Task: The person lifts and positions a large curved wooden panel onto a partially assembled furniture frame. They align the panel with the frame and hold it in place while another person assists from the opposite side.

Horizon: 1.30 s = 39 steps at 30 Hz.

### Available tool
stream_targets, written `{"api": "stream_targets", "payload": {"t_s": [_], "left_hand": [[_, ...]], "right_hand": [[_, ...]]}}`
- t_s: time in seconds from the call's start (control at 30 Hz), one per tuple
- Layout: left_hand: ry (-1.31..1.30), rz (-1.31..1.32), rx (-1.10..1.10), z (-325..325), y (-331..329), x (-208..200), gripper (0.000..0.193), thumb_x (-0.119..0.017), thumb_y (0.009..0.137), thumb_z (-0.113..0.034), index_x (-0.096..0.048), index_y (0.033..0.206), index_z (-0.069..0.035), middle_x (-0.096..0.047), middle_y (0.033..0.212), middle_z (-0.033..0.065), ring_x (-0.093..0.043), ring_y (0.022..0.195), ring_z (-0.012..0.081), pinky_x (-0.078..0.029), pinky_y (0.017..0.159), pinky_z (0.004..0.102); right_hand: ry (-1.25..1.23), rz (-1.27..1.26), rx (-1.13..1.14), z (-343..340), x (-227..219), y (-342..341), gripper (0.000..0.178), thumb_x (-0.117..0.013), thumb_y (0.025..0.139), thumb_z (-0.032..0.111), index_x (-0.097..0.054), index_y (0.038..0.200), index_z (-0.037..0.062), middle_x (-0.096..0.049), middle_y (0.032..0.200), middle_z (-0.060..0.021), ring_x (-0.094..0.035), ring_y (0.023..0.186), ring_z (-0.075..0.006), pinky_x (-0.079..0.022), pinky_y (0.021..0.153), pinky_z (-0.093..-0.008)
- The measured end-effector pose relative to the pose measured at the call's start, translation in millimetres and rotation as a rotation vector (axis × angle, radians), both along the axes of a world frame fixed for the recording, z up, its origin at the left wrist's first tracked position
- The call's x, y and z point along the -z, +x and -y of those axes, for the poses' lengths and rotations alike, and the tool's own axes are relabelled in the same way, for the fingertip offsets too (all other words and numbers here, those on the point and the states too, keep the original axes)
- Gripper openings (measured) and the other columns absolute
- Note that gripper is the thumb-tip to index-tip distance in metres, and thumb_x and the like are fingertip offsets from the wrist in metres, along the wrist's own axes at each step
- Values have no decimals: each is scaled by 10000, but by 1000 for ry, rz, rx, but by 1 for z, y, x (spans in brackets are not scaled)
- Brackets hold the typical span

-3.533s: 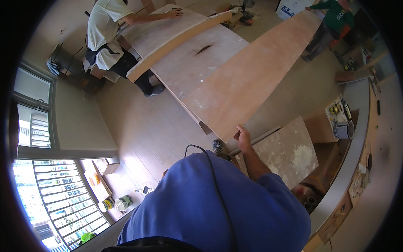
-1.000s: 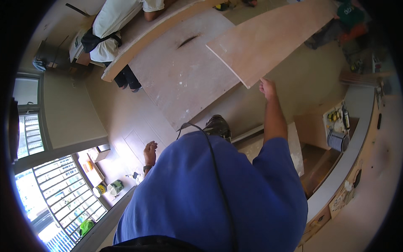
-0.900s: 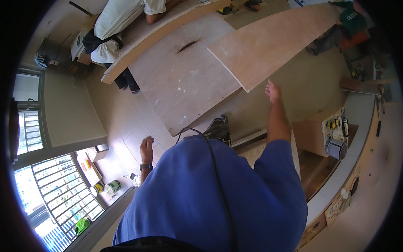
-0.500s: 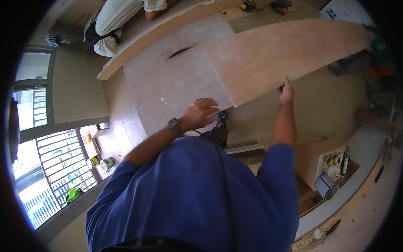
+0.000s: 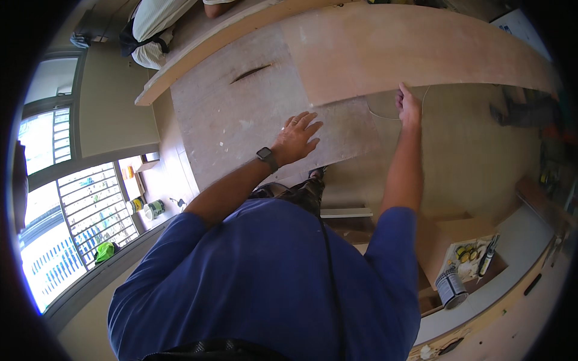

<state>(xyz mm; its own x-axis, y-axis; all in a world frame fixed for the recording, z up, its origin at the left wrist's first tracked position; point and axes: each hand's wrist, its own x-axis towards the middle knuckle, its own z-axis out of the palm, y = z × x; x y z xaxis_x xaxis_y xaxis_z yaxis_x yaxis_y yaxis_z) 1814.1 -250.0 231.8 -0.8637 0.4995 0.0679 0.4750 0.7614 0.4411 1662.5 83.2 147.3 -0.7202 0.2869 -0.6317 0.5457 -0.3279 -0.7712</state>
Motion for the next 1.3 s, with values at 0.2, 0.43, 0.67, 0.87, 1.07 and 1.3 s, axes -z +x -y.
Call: {"api": "stream_targets", "payload": {"t_s": [0.2, 0.43, 0.67, 0.87, 1.07, 1.3], "left_hand": [[41, 53, -238, 78, 13, -6, 364, -578, 773, -170, -515, 1118, -74, -465, 1197, 130, -405, 1142, 304, -340, 939, 414], [5, 100, -608, 173, 130, -9, 235, -557, 734, -75, -586, 964, -36, -558, 1037, 138, -504, 1001, 309, -409, 852, 387], [152, 134, -593, 146, 135, 13, 203, -551, 733, -84, -602, 920, -24, -590, 957, 142, -550, 912, 304, -427, 809, 387], [418, 50, -322, 72, 54, 22, 186, -561, 759, -106, -598, 926, -31, -586, 942, 116, -539, 904, 285, -425, 795, 370], [347, 3, -448, -3, -10, 12, 195, -576, 740, -133, -583, 923, -67, -571, 925, 95, -542, 863, 271, -439, 754, 369], [234, -116, -898, -57, -38, 36, 288, -593, 745, -144, -581, 1031, -110, -556, 925, 76, -533, 842, 259, -425, 746, 368]], "right_hand": [[-137, -328, 395, 4, 6, -61, 361, -557, 832, 298, -510, 1040, 7, -560, 980, -89, -536, 861, -224, -460, 728, -376], [101, -307, 535, -6, 26, -94, 525, -466, 874, 358, -403, 1161, -76, -506, 1130, -130, -504, 1005, -261, -426, 850, -381], [24, -209, 325, -17, 17, -95, 407, -470, 866, 374, -473, 1047, 9, -561, 1008, -83, -535, 902, -245, -450, 776, -354], [157, 120, -65, -67, -23, -83, 653, -471, 848, 425, -262, 1296, -2, -436, 1192, -192, -483, 1008, -261, -422, 827, -382], [83, 109, 61, -111, -27, -85, 838, -508, 787, 510, -145, 1338, -8, -400, 1230, -166, -475, 991, -265, -407, 844, -359], [-123, -234, 225, -139, -16, -148, 637, -403, 841, 483, -308, 1297, 48, -407, 1251, -112, -430, 1070, -281, -346, 916, -426]]}}
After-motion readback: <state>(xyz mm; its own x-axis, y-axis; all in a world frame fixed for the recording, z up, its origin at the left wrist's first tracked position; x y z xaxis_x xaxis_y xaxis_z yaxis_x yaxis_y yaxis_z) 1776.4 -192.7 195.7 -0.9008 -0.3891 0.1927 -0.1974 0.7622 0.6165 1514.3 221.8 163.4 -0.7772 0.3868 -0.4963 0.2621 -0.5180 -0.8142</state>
